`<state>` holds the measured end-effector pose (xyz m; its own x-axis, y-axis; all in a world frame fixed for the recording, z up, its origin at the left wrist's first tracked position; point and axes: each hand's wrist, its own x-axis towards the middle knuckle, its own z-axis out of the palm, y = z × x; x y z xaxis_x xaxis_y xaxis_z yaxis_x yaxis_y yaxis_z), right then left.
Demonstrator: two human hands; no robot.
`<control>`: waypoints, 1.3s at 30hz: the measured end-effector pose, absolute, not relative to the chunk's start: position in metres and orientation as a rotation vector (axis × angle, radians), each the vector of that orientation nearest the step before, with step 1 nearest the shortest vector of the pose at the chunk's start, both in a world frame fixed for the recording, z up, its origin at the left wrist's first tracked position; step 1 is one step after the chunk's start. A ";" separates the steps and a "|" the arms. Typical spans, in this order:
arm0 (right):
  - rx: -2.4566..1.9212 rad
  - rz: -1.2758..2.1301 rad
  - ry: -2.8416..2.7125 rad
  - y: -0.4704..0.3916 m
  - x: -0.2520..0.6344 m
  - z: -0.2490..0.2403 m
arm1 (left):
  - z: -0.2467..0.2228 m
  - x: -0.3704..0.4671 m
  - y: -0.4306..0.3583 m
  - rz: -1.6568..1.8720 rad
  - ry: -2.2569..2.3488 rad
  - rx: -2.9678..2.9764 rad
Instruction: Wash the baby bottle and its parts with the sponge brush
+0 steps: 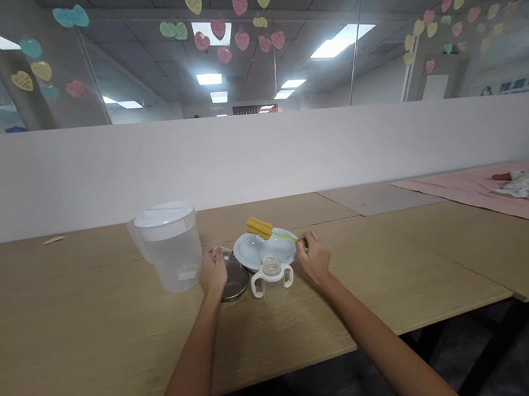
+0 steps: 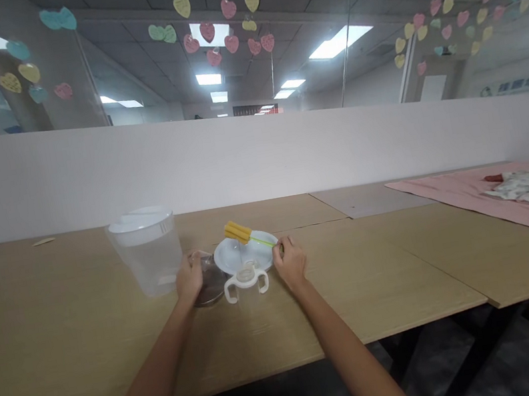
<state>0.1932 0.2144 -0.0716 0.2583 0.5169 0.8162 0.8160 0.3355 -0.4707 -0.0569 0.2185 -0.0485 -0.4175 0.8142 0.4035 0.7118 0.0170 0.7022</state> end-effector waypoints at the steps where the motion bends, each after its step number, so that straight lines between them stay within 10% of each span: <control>1: -1.318 -0.305 -1.397 0.214 0.193 -0.071 | -0.049 -0.057 0.220 1.325 2.180 1.614; 25: -0.991 0.227 -0.833 0.233 0.208 -0.062 | -0.051 -0.051 0.216 1.218 2.266 1.934; 39: -1.113 0.193 -1.097 0.221 0.199 -0.068 | -0.048 -0.025 0.199 1.207 1.565 2.763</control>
